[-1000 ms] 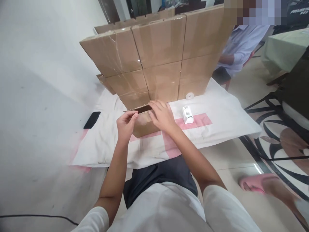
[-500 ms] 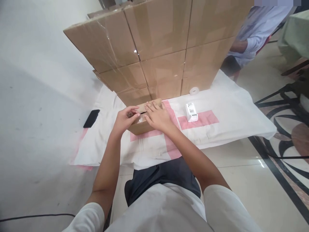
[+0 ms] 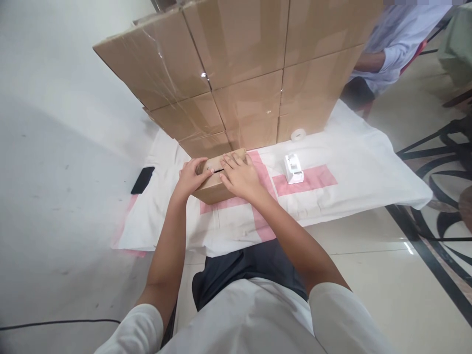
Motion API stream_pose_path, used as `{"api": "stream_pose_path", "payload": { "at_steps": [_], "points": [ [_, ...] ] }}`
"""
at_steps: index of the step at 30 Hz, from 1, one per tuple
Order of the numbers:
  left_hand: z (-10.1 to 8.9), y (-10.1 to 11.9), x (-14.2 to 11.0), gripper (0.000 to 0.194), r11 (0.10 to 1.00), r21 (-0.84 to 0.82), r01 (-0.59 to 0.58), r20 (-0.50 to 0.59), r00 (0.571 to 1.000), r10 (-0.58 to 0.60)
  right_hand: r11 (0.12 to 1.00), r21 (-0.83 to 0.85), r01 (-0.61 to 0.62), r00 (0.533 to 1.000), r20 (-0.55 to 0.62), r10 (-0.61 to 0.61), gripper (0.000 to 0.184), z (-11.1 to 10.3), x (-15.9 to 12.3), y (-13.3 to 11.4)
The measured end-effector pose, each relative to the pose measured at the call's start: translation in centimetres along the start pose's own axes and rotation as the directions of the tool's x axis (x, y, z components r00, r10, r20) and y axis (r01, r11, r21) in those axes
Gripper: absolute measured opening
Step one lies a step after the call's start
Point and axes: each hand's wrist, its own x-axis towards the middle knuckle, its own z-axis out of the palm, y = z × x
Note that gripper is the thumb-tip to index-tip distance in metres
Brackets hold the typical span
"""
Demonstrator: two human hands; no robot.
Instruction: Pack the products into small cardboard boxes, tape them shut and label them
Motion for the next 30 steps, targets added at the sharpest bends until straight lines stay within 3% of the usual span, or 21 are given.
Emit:
{"api": "stream_pose_path", "payload": {
  "at_steps": [10, 14, 18, 23, 27, 30],
  "points": [
    [0.9, -0.8, 2.2, 0.018, 0.996, -0.080, 0.051, -0.006, 0.999, -0.051, 1.000, -0.009, 0.002, 1.000, -0.014, -0.002, 0.048, 0.2, -0.1, 0.0],
    [0.6, -0.3, 1.6, 0.023, 0.997, -0.062, 0.047, -0.022, 0.999, -0.048, 1.000, -0.007, -0.011, 1.000, -0.023, 0.011, 0.048, 0.1, -0.3, -0.2],
    [-0.5, 0.5, -0.5, 0.034, 0.998, 0.000, -0.068, -0.064, 0.996, 0.068, 1.000, -0.010, -0.029, 0.999, -0.042, 0.028, 0.048, -0.2, -0.6, 0.0],
    [-1.0, 0.8, -3.8, 0.040, 0.933, 0.161, -0.321, 0.099, 0.946, 0.309, 1.000, -0.011, -0.027, 0.998, -0.063, 0.027, 0.047, -0.3, -0.7, -0.1],
    [0.2, 0.0, -5.1, 0.043, 0.916, 0.209, -0.343, 0.081, 0.939, 0.333, 0.998, 0.012, -0.067, 0.997, -0.048, 0.067, 0.043, -0.5, -0.7, -1.1],
    [0.9, -0.9, -5.4, 0.041, 0.920, 0.175, -0.350, 0.023, 0.936, 0.351, 0.992, 0.084, -0.096, 0.994, -0.035, 0.099, 0.044, -1.1, -0.6, -0.3]
  ]
}}
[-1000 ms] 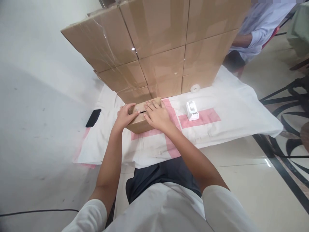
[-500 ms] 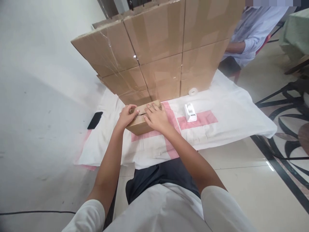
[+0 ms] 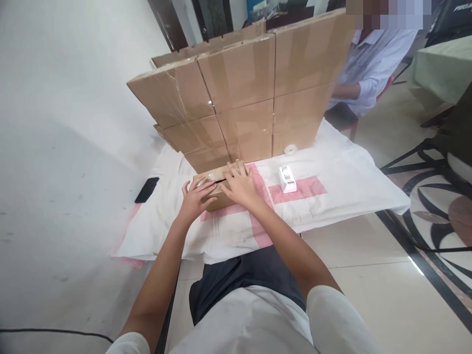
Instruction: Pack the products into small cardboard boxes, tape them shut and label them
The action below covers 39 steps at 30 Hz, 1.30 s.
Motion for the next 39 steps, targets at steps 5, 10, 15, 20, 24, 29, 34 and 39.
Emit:
{"api": "stream_pose_path", "payload": {
  "at_steps": [5, 10, 15, 20, 24, 29, 34, 39],
  "points": [
    [0.1, -1.1, -1.0, 0.038, 0.995, -0.026, -0.093, -0.040, 0.995, 0.092, 0.923, 0.385, 0.004, 0.962, 0.252, -0.109, 0.106, -2.1, 0.4, 5.9],
    [0.1, -2.5, -2.0, 0.044, 0.974, -0.004, -0.228, -0.089, 0.970, 0.226, 0.812, 0.583, -0.011, 0.914, 0.335, -0.228, 0.127, -2.7, -2.0, 8.5],
    [1.5, -1.3, -2.1, 0.064, 0.931, 0.092, -0.354, -0.160, 0.917, 0.364, 0.862, 0.502, 0.068, 0.983, 0.114, -0.144, 0.113, -3.2, -8.4, 7.7],
    [5.5, 2.4, -1.7, 0.064, 0.917, 0.141, -0.373, -0.496, 0.775, 0.391, 0.952, 0.305, 0.003, 0.940, -0.327, 0.102, 0.096, -8.4, -18.4, 10.9],
    [10.0, 3.2, -1.0, 0.045, 0.960, -0.005, -0.279, -0.439, 0.863, 0.248, 0.948, 0.104, -0.300, 0.634, -0.721, 0.280, 0.088, -14.0, -23.9, 15.6],
    [14.3, 2.2, -1.0, 0.041, 0.984, -0.056, -0.167, -0.120, 0.980, 0.159, 0.784, 0.152, -0.601, 0.329, -0.847, 0.417, 0.091, -16.2, -20.4, 25.8],
    [14.9, 0.7, -1.4, 0.033, 0.976, -0.083, -0.202, -0.086, 0.977, 0.195, 0.755, 0.176, -0.632, 0.417, -0.744, 0.522, 0.084, -13.1, -8.1, 37.7],
    [14.4, 0.8, -1.5, 0.030, 0.964, -0.131, -0.231, -0.096, 0.971, 0.220, 0.740, 0.183, -0.648, 0.573, -0.523, 0.631, 0.104, -11.2, 1.8, 41.6]
  ]
}}
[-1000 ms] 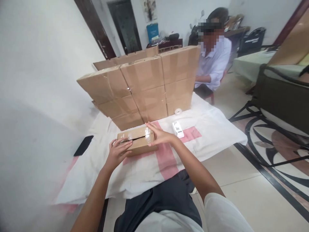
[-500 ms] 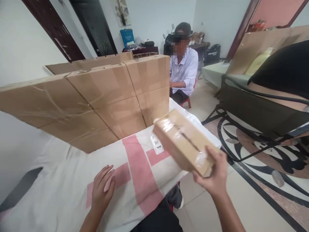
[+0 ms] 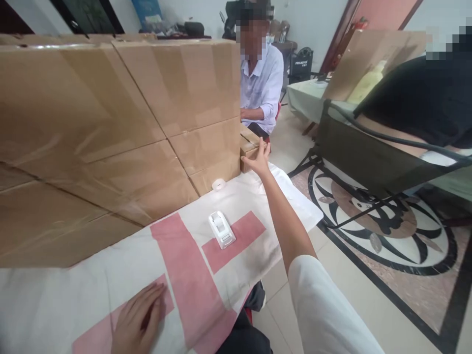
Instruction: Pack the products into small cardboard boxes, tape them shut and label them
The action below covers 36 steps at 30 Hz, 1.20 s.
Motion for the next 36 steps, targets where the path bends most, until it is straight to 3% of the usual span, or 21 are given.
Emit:
{"api": "stream_pose_path", "payload": {
  "at_steps": [2, 4, 6, 9, 13, 18, 22, 25, 28, 30, 31, 32, 34, 35, 36],
  "points": [
    [-0.1, 0.4, 0.1, 0.029, 0.999, -0.045, 0.025, -0.025, 0.999, -0.026, 0.998, -0.046, 0.050, 0.998, -0.041, -0.052, 0.103, 1.1, -1.1, -2.1],
    [-0.1, 0.7, 0.3, 0.028, 0.994, -0.089, 0.059, -0.057, 0.996, -0.064, 0.989, -0.087, 0.121, 0.988, -0.085, -0.128, 0.092, 2.0, -4.3, -4.1],
    [-0.3, 0.8, 0.6, 0.026, 0.987, -0.137, 0.081, -0.086, 0.992, -0.093, 0.985, -0.123, 0.122, 0.992, 0.035, -0.119, 0.079, 3.4, -8.1, -5.9],
    [-0.9, 0.9, 0.8, 0.021, 0.969, -0.232, 0.083, -0.128, 0.985, -0.115, 0.951, -0.308, -0.001, 0.956, 0.278, 0.091, 0.070, 5.6, -11.9, -8.5],
    [-2.2, 0.7, 0.2, 0.019, 0.923, -0.362, 0.132, -0.177, 0.962, -0.207, 0.894, -0.448, 0.005, 0.898, 0.394, 0.193, 0.051, 5.6, -11.7, -10.9],
    [-2.6, 0.3, -0.2, 0.016, 0.874, -0.425, 0.234, -0.187, 0.923, -0.337, 0.777, -0.627, -0.057, 0.861, 0.364, 0.357, 0.067, 2.2, -9.6, -12.0],
    [-2.7, 0.8, 0.0, 0.017, 0.866, -0.442, 0.232, -0.193, 0.919, -0.345, 0.705, -0.707, -0.056, 0.826, 0.364, 0.431, 0.077, 0.9, -9.7, -13.9],
    [-4.5, -0.3, -1.6, 0.018, 0.867, -0.454, 0.207, -0.229, 0.913, -0.338, 0.711, -0.703, -0.001, 0.859, 0.363, 0.360, 0.080, 1.4, -10.8, -16.7],
    [-8.3, -5.0, -3.9, 0.018, 0.848, -0.450, 0.280, -0.260, 0.867, -0.425, 0.800, -0.569, 0.189, 0.840, 0.516, 0.168, 0.057, 3.8, -14.1, -20.9],
    [-11.5, -10.1, -4.3, 0.018, 0.800, -0.449, 0.397, -0.301, 0.776, -0.554, 0.858, -0.379, 0.345, 0.748, 0.663, -0.008, 0.036, 6.4, -18.0, -24.5],
    [-13.0, -13.1, -3.7, 0.020, 0.762, -0.456, 0.459, -0.323, 0.713, -0.622, 0.873, -0.251, 0.417, 0.676, 0.728, -0.114, 0.028, 8.0, -20.4, -26.6],
    [-14.4, -16.1, -2.7, 0.022, 0.723, -0.482, 0.495, -0.358, 0.642, -0.678, 0.858, -0.028, 0.512, 0.538, 0.789, -0.296, 0.026, 9.6, -22.9, -29.0],
    [-16.1, -22.1, 0.5, 0.029, 0.643, -0.588, 0.492, -0.386, 0.528, -0.757, 0.777, 0.375, 0.505, 0.307, 0.764, -0.568, 0.033, 13.2, -28.0, -34.3],
    [-16.4, -24.7, 2.4, 0.034, 0.595, -0.644, 0.480, -0.385, 0.469, -0.795, 0.740, 0.497, 0.453, 0.244, 0.729, -0.640, 0.039, 15.2, -30.3, -37.0],
    [-16.4, -27.1, 4.3, 0.039, 0.580, -0.658, 0.480, -0.390, 0.442, -0.808, 0.723, 0.559, 0.406, 0.216, 0.710, -0.670, 0.044, 17.2, -32.3, -39.8]
  ]
}}
